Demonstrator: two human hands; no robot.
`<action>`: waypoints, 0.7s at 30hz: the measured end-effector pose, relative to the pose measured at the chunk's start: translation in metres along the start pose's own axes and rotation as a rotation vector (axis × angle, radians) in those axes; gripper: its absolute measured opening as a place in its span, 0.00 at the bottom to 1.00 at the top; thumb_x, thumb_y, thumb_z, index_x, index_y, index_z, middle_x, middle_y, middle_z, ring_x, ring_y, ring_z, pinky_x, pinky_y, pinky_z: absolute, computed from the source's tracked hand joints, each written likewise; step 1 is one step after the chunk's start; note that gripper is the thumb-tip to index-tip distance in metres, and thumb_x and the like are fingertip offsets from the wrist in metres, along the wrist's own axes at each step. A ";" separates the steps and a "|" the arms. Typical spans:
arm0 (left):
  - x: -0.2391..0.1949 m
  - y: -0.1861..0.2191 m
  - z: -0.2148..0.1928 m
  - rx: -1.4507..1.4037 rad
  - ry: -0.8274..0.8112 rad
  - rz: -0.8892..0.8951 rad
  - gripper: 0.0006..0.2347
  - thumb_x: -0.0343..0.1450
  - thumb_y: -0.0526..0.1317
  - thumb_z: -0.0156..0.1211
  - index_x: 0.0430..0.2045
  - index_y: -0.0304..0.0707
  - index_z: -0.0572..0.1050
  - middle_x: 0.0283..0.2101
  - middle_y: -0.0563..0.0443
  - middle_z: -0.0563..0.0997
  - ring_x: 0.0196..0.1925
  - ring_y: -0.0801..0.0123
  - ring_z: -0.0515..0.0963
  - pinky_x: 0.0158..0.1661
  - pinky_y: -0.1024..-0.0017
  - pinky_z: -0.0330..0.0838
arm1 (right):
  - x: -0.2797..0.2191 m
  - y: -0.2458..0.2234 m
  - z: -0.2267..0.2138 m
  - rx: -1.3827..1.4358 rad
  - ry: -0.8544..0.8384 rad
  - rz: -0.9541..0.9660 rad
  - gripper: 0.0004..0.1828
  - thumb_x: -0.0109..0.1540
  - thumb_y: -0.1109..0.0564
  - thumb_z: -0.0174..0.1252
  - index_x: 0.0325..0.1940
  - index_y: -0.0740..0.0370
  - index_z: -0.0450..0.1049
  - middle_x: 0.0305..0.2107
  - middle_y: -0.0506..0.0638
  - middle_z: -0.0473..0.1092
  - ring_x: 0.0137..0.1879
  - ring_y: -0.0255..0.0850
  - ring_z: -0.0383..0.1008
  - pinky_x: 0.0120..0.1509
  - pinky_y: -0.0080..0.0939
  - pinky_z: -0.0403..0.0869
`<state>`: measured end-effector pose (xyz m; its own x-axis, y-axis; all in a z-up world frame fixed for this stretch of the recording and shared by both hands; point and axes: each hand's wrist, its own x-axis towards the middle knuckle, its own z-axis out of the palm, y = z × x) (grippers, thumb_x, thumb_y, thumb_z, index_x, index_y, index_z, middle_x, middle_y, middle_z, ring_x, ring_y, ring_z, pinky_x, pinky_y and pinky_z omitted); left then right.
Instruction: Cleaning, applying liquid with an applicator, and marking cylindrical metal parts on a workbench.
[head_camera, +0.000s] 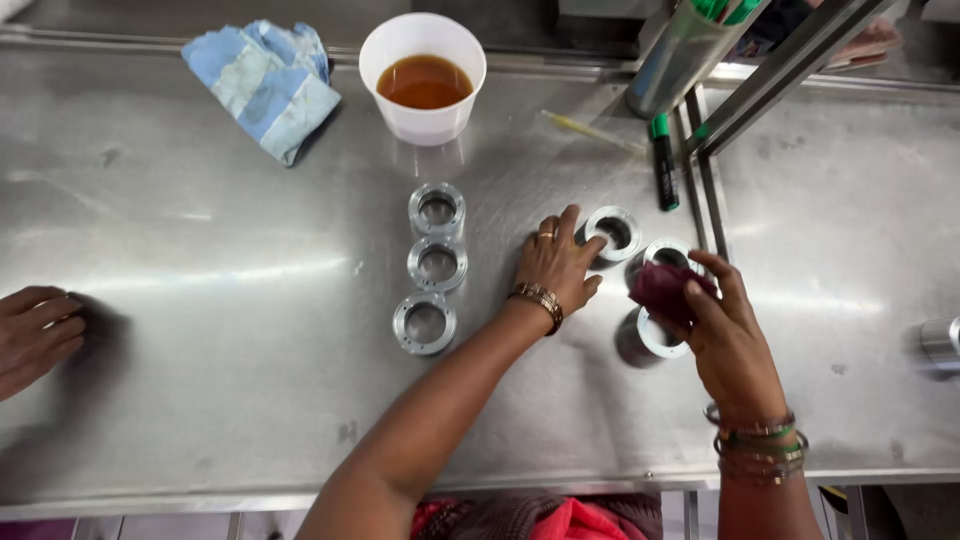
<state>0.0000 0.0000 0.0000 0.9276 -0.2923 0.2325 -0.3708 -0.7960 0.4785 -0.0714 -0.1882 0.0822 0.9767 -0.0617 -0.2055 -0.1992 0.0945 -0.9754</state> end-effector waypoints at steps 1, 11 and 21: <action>0.001 -0.002 -0.006 0.004 0.004 0.010 0.25 0.58 0.47 0.73 0.50 0.49 0.77 0.66 0.37 0.60 0.64 0.41 0.66 0.53 0.46 0.68 | 0.000 0.002 -0.005 0.004 0.004 -0.010 0.22 0.69 0.59 0.44 0.68 0.55 0.60 0.57 0.55 0.66 0.61 0.47 0.72 0.59 0.47 0.77; -0.093 -0.027 -0.039 -0.351 -0.086 -0.176 0.26 0.58 0.54 0.76 0.36 0.34 0.73 0.49 0.41 0.73 0.50 0.50 0.78 0.50 0.58 0.78 | -0.010 0.032 0.044 -0.257 -0.182 0.171 0.29 0.68 0.47 0.42 0.74 0.51 0.51 0.59 0.56 0.66 0.63 0.45 0.71 0.67 0.50 0.71; -0.092 -0.001 -0.025 -0.969 -0.031 -0.358 0.30 0.65 0.58 0.66 0.53 0.40 0.62 0.42 0.43 0.79 0.42 0.58 0.84 0.40 0.58 0.82 | -0.017 0.018 0.067 -0.332 -0.348 -0.030 0.26 0.71 0.47 0.43 0.73 0.56 0.59 0.56 0.52 0.68 0.61 0.38 0.67 0.66 0.42 0.65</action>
<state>-0.0859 0.0408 -0.0010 0.9865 -0.1467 -0.0727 0.0623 -0.0744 0.9953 -0.0867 -0.1187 0.0735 0.9399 0.2816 -0.1929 -0.1298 -0.2277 -0.9650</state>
